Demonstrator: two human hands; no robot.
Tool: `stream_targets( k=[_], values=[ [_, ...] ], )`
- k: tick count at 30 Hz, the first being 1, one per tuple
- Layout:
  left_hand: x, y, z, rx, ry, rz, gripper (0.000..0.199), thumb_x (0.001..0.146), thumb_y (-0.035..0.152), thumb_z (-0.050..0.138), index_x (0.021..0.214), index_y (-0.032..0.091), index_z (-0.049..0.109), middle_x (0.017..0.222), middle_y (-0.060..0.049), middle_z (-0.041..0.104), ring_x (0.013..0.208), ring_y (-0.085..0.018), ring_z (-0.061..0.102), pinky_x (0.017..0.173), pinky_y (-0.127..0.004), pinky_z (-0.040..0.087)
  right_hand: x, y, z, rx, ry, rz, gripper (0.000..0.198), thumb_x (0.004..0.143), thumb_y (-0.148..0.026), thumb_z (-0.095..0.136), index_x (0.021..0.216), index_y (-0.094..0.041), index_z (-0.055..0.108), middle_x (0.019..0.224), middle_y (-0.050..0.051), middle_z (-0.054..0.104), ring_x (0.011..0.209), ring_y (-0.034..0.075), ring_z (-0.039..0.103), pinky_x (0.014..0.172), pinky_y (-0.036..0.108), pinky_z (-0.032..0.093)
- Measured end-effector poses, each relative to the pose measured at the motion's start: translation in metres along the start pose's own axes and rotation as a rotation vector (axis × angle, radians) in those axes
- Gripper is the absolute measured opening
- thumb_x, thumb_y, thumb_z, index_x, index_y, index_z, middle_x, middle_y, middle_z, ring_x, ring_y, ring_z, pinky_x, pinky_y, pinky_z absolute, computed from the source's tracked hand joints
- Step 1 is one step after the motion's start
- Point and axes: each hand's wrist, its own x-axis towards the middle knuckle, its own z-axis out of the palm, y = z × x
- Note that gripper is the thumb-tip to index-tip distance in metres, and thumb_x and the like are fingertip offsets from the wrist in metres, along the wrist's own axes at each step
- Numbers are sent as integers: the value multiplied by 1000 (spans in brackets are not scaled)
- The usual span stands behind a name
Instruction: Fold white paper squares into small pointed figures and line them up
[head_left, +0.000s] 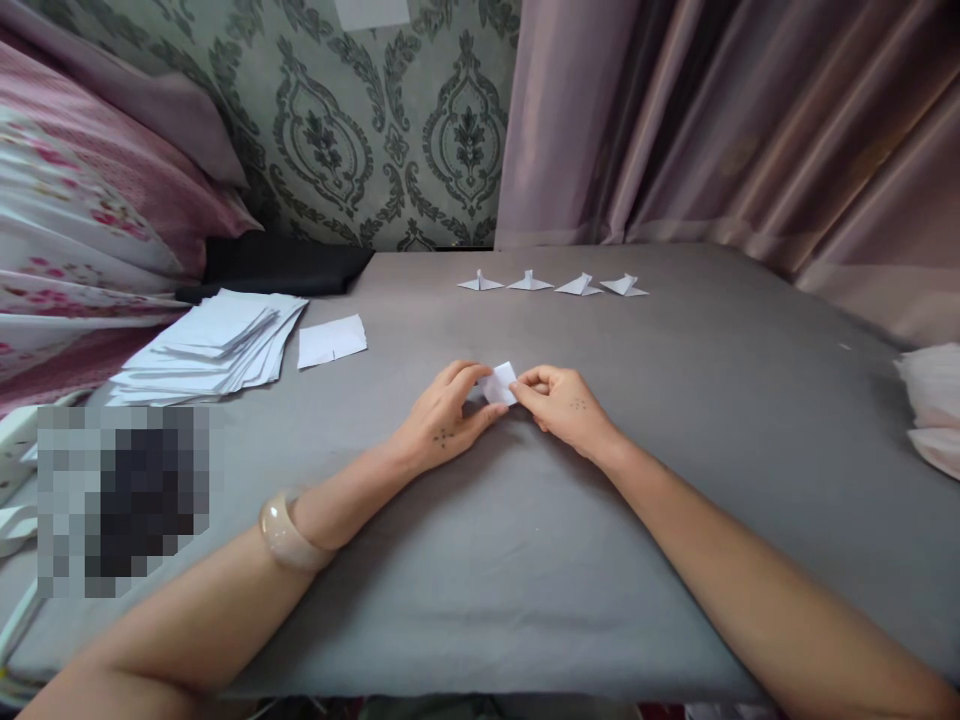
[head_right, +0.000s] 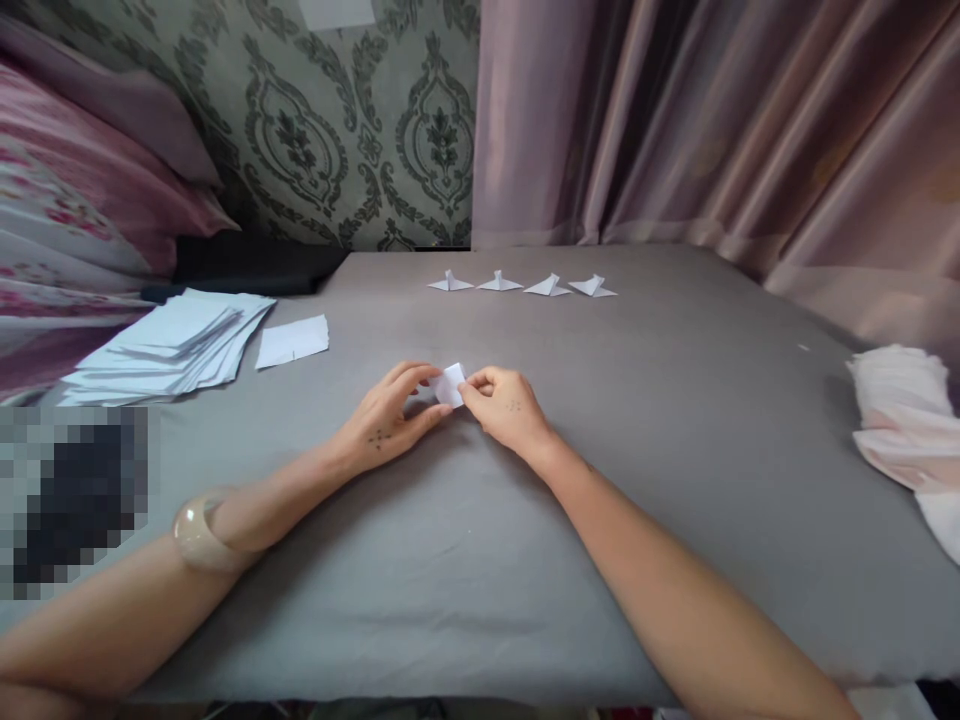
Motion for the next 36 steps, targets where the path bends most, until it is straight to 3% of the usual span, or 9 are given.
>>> stream_targets(
  k=[2, 4, 8, 12, 15, 19, 23, 30, 36],
  values=[
    [0, 2, -1, 11, 12, 13, 53, 81, 49, 64, 123, 20, 47, 123, -14, 52, 111, -25, 55, 86, -37, 51, -3, -6, 1, 125, -34, 79, 18, 79, -36, 60, 82, -19, 58, 41, -8, 44, 35, 8, 37, 37, 20, 27],
    [1, 3, -1, 30, 50, 19, 62, 76, 52, 69, 124, 20, 47, 125, -15, 51, 116, -27, 52, 95, -42, 46, -6, -12, 1, 218, -48, 130, 25, 79, -35, 61, 97, -18, 56, 42, -10, 44, 33, 7, 34, 34, 20, 24],
    [1, 5, -2, 6, 82, 46, 46, 83, 42, 64, 121, 20, 49, 122, -14, 53, 112, -24, 54, 94, -40, 46, -12, -19, 2, 291, -53, 59, 56, 78, -33, 62, 129, -21, 44, 49, -11, 50, 33, 7, 37, 34, 19, 27],
    [1, 10, -5, -88, 82, 83, 32, 87, 28, 56, 118, 19, 53, 119, -13, 56, 110, -21, 55, 94, -36, 45, -14, -17, 4, 264, -85, -91, 39, 83, -38, 57, 119, -22, 57, 46, -10, 45, 35, 6, 37, 37, 19, 32],
    [3, 13, -8, -227, 97, 18, 27, 87, 26, 54, 113, 18, 57, 116, -12, 58, 107, -21, 57, 93, -35, 45, -14, -16, 4, 227, -46, -162, 38, 86, -43, 54, 116, -20, 58, 53, -7, 54, 37, 7, 41, 40, 21, 37],
    [5, 13, -11, -484, 53, -160, 29, 89, 32, 52, 113, 18, 59, 115, -10, 62, 106, -21, 58, 91, -34, 46, -15, -15, 6, 182, -58, -241, 42, 87, -42, 54, 123, -21, 50, 88, 3, 69, 44, 6, 46, 45, 23, 43],
    [5, 9, -11, -723, 14, -326, 35, 89, 39, 51, 116, 17, 59, 108, -8, 66, 101, -22, 60, 87, -33, 47, -16, -10, 12, 89, -59, -398, 53, 78, -29, 64, 128, -25, 44, 114, 7, 65, 60, 9, 55, 57, 26, 50],
    [9, 8, -6, -1116, 55, -443, 27, 85, 35, 55, 100, 14, 64, 99, -8, 68, 92, -21, 63, 79, -31, 49, -16, -7, 12, 73, 16, -478, 51, 84, -28, 58, 132, -26, 40, 104, 5, 65, 94, 17, 63, 84, 33, 52],
    [9, 3, -5, -1187, 85, -565, 26, 81, 34, 63, 95, 13, 66, 90, -9, 71, 84, -21, 67, 78, -32, 50, -13, -14, 4, 177, 75, -415, 38, 87, -37, 56, 120, -20, 48, 84, 2, 64, 82, 16, 63, 80, 33, 51]
  ],
)
